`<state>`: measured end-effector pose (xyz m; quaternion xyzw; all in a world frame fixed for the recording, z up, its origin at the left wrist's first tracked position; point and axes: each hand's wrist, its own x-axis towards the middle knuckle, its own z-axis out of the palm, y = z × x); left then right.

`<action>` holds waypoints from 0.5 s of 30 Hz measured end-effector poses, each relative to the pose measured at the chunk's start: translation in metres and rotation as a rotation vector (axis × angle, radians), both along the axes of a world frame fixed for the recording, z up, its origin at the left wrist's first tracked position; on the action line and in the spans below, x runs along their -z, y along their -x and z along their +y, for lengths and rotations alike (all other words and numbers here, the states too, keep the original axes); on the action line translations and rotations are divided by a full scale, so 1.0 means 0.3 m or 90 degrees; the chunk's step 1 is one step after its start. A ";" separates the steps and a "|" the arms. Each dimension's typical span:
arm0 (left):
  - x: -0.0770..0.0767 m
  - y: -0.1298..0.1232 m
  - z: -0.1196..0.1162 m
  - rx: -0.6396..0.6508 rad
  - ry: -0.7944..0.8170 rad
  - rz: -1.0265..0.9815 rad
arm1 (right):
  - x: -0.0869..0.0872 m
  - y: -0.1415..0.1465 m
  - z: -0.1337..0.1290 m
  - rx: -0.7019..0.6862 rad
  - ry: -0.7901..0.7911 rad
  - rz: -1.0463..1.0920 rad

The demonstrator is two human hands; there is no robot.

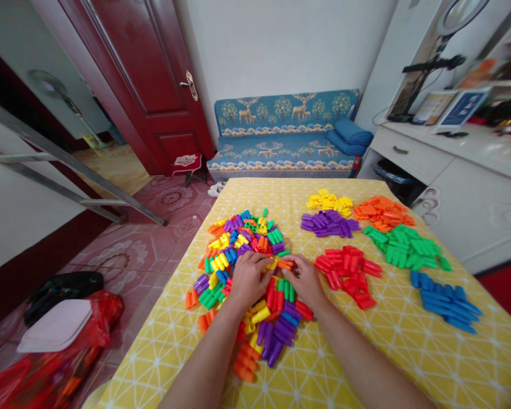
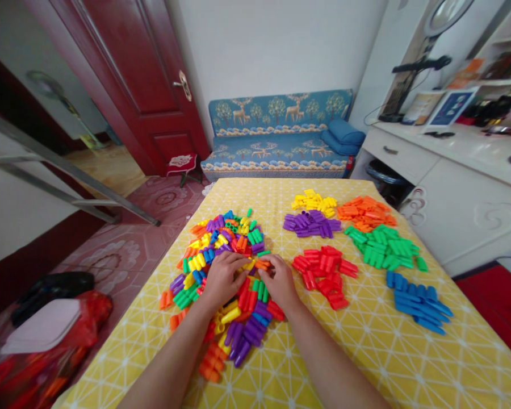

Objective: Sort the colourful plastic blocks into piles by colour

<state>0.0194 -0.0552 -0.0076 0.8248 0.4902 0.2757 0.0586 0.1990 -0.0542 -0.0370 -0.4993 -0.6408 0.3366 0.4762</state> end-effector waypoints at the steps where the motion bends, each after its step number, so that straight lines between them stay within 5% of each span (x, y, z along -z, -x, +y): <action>1: 0.001 0.000 0.000 -0.001 0.004 -0.002 | -0.001 0.000 -0.001 -0.003 0.004 0.003; 15: -0.007 0.003 -0.006 -0.007 0.031 -0.071 | 0.003 0.005 0.000 -0.046 0.010 0.092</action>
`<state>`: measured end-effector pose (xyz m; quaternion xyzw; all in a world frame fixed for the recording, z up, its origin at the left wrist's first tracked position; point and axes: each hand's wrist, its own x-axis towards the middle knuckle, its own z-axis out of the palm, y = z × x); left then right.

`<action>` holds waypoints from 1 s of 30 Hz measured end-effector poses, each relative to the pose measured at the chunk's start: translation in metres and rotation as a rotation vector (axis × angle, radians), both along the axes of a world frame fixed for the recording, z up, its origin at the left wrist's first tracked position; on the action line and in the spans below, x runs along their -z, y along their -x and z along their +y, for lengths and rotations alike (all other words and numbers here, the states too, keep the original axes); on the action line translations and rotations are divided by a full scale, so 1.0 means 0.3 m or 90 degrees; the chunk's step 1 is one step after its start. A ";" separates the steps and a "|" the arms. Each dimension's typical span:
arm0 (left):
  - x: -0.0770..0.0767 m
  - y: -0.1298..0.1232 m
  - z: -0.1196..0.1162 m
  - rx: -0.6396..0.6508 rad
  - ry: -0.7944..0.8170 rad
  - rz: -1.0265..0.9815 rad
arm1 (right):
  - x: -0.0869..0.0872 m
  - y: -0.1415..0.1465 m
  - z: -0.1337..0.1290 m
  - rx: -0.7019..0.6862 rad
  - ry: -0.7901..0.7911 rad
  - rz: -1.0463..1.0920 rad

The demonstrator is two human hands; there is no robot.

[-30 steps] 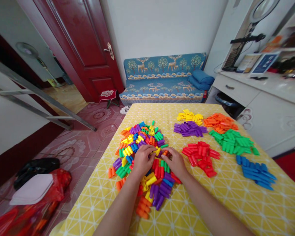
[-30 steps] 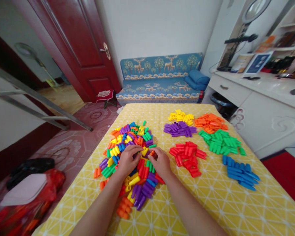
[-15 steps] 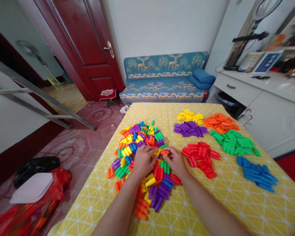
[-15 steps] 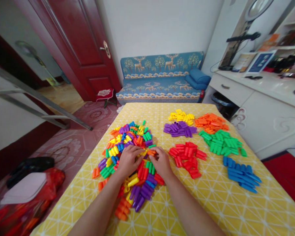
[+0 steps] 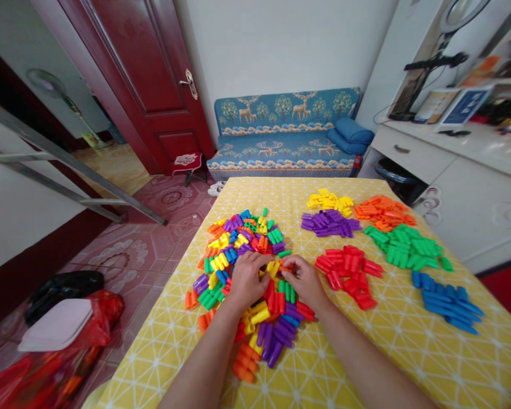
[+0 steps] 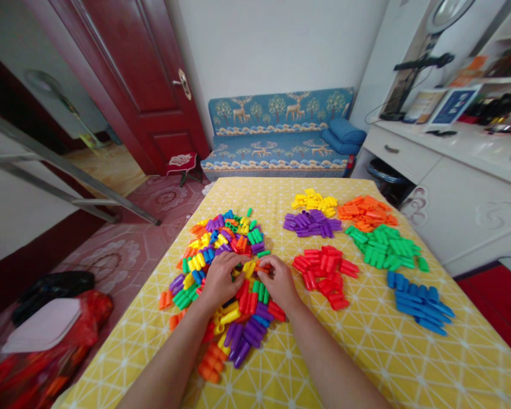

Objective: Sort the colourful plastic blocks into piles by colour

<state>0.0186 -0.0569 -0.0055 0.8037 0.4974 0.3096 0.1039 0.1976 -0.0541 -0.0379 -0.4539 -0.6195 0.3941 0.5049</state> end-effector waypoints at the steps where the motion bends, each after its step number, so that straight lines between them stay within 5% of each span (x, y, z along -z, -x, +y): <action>1: -0.002 0.000 -0.001 -0.003 0.000 -0.004 | 0.000 0.000 -0.001 -0.001 0.013 -0.003; 10: -0.032 -0.005 -0.007 0.067 0.029 0.055 | 0.027 -0.003 0.003 -0.046 0.002 -0.096; 17: -0.038 -0.004 -0.010 0.081 0.050 0.056 | 0.032 -0.013 -0.005 0.069 -0.074 -0.230; 25: -0.005 0.003 0.003 0.027 0.022 0.011 | 0.048 -0.017 0.006 0.113 0.027 0.004; 30: -0.001 0.004 0.003 0.021 0.018 0.004 | 0.034 -0.017 0.000 0.124 0.024 0.016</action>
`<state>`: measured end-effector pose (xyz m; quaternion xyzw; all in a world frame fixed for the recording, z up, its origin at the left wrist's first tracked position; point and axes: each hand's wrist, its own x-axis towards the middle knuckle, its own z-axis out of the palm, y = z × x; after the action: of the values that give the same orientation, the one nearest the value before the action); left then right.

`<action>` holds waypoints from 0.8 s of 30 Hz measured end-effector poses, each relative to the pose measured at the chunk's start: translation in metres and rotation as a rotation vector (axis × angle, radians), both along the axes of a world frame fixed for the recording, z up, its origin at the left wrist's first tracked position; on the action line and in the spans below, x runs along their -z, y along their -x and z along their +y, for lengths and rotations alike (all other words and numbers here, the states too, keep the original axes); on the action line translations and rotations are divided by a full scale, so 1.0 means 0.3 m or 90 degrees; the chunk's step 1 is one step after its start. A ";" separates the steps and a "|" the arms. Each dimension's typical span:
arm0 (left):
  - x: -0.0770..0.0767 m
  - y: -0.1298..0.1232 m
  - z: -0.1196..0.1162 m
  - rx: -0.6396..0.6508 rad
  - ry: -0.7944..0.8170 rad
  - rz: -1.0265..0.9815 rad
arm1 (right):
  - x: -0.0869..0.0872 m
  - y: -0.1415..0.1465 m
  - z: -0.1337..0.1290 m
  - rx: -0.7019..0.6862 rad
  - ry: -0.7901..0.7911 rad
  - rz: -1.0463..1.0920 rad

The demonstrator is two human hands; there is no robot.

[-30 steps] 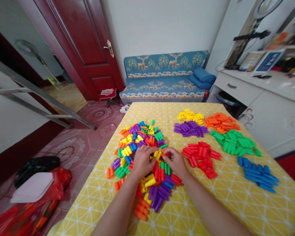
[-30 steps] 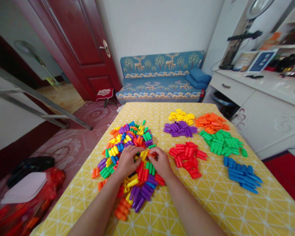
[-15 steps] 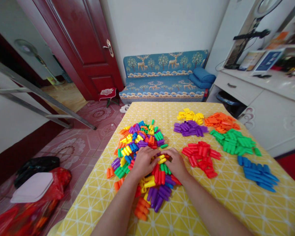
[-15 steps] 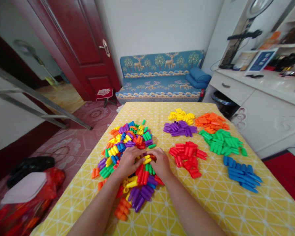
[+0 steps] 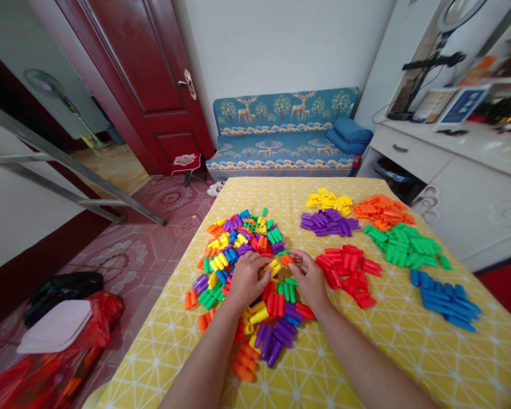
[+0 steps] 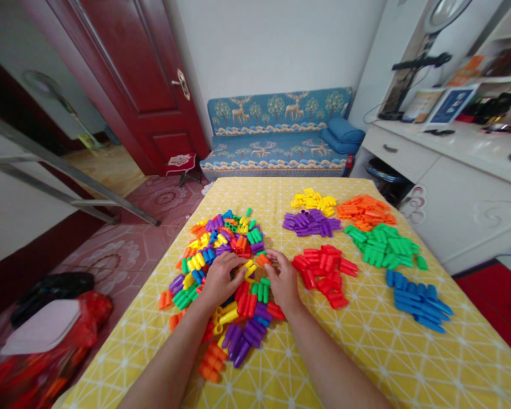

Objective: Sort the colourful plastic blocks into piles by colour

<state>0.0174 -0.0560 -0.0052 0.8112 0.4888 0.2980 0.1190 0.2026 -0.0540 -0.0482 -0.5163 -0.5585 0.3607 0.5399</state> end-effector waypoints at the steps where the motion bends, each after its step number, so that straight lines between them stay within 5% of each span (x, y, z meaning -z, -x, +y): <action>1: -0.002 0.000 -0.001 0.000 -0.001 -0.001 | -0.003 0.000 -0.002 0.006 -0.001 -0.005; 24: 0.013 0.002 0.007 -0.055 0.027 -0.072 | -0.028 0.005 -0.019 -0.006 0.004 0.022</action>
<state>0.0167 -0.0538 -0.0090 0.7687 0.5218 0.3379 0.1506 0.2011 -0.0596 -0.0397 -0.5090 -0.5501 0.3737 0.5465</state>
